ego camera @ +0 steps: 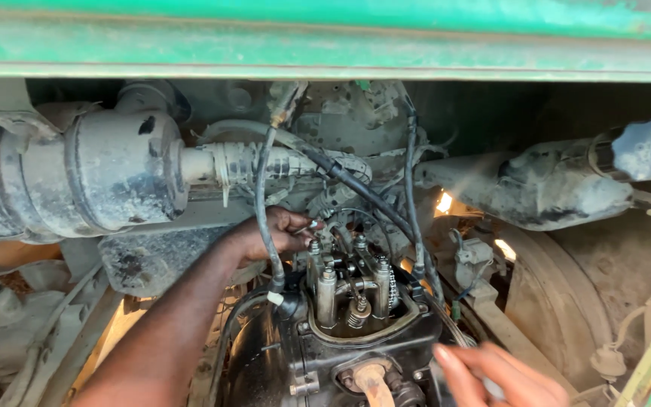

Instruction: Adjusting components within the engine bay of a vehicle, possibly an auto-rickshaw.

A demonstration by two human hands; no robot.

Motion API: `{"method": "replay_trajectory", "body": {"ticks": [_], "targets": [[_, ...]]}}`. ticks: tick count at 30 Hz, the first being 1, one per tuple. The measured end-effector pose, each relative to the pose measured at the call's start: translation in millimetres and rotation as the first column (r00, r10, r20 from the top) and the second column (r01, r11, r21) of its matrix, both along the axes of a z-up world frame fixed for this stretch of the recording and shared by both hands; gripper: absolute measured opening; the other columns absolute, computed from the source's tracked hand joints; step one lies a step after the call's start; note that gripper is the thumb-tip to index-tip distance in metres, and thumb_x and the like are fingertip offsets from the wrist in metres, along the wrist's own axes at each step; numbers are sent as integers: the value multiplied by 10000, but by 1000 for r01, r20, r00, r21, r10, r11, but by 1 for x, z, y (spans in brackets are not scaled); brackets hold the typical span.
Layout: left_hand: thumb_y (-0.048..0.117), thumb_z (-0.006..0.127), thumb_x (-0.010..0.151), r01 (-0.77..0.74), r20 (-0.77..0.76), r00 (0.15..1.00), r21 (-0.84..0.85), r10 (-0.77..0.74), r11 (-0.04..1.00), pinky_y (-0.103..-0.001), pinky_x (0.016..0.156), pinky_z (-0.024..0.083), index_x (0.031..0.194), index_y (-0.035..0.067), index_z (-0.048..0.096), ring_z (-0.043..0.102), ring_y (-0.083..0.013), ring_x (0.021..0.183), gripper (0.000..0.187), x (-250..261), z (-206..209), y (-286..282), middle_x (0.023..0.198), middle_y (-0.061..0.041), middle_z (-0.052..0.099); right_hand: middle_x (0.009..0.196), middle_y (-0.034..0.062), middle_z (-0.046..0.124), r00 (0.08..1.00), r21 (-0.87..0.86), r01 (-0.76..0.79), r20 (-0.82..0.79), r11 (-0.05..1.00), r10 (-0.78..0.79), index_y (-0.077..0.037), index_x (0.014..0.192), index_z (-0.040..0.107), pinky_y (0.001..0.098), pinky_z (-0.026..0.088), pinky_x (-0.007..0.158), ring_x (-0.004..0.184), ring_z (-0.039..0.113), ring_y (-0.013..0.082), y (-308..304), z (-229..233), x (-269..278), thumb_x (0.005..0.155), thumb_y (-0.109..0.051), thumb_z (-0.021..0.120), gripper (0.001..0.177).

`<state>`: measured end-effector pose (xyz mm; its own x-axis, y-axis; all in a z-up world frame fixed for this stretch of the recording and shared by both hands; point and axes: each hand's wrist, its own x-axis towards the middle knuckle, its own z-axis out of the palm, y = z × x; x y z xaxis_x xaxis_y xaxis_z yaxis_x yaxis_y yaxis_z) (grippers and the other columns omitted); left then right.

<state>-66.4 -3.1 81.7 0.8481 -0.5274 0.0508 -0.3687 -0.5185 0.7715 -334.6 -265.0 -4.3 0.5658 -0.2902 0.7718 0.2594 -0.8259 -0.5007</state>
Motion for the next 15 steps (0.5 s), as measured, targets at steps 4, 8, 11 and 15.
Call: {"method": "replay_trajectory", "body": {"ticks": [4, 8, 11, 15], "targets": [[196, 707, 957, 82, 59, 995, 58, -86, 995, -308, 956, 545, 1270, 194, 721, 711, -89, 1017, 312, -3, -9, 4, 1159, -42, 806, 565, 67, 686, 995, 82, 92, -52, 992, -88, -56, 722, 811, 292, 550, 532, 533, 670, 134, -58, -72, 12, 764, -188, 839, 141], [125, 723, 920, -77, 244, 969, 99, 51, 992, -327, 821, 593, 1178, 196, 772, 736, -147, 860, 272, -14, -14, -6, 1068, -48, 802, 579, 77, 626, 991, 227, 128, 19, 965, -136, -50, 742, 784, 292, 520, 505, 484, 617, 157, -102, -147, 38, 763, -195, 845, 159], [84, 680, 947, -131, 285, 953, 86, 102, 988, -387, 725, 598, 1128, 200, 798, 715, -234, 763, 245, -22, -14, -14, 995, -61, 814, 580, 83, 613, 983, 252, 165, 40, 953, -181, -48, 759, 784, 299, 516, 514, 484, 603, 165, -108, -157, 42, 766, -214, 850, 179], [-30, 688, 849, 118, 484, 872, -52, -78, 992, -306, 848, 610, 1087, 215, 824, 772, -138, 885, 367, 3, -39, -12, 964, -54, 813, 595, 84, 644, 980, 270, 199, -42, 942, -195, -46, 788, 803, 318, 546, 568, 537, 637, 166, -104, -141, 34, 762, -205, 832, 163]]}}
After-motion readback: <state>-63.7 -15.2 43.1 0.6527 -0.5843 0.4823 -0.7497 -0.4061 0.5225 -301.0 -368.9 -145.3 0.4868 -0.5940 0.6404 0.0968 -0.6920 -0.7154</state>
